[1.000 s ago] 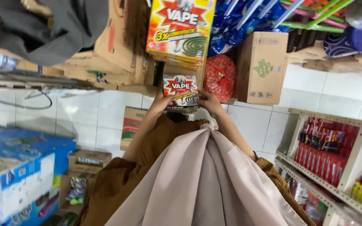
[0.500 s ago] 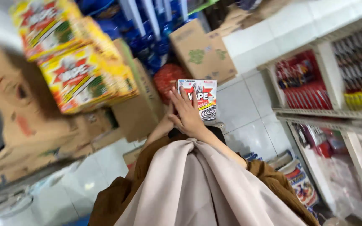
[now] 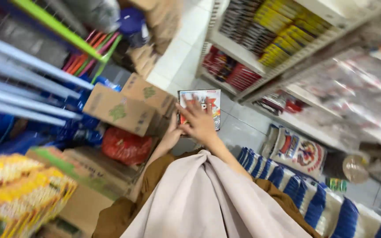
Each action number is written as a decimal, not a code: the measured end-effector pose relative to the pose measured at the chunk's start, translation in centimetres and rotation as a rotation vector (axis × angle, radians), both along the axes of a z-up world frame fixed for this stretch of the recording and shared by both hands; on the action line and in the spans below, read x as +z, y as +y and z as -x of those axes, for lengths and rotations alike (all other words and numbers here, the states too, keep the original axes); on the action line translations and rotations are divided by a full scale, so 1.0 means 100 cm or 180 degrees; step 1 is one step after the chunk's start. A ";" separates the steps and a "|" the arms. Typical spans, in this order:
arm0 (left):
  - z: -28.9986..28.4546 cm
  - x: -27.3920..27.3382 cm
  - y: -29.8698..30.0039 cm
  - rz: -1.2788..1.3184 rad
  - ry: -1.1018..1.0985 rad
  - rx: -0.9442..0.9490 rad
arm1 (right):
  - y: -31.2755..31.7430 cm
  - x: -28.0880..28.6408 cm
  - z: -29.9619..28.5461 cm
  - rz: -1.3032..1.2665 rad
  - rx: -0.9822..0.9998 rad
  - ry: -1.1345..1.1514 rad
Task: The person stocks a store shelf by picking up boxes of mosquito coils and stacking them onto the shelf by hand.
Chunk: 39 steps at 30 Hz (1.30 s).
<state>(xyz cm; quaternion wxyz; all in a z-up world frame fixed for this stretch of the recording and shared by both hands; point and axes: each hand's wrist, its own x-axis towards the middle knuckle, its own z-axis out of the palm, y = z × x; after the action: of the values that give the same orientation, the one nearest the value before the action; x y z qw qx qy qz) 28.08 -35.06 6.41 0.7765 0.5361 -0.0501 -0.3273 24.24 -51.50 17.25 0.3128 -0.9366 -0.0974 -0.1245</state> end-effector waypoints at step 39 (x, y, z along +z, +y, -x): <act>-0.412 0.324 -0.540 0.1981 -0.1958 -0.0971 | -0.507 0.183 -0.352 -0.1782 -0.1453 -0.2695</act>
<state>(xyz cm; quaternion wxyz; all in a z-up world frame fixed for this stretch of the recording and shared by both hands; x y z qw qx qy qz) 69.32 -89.07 38.84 0.7926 0.3362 -0.4523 -0.2329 59.42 -102.23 35.56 0.4484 -0.6832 0.0276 -0.5757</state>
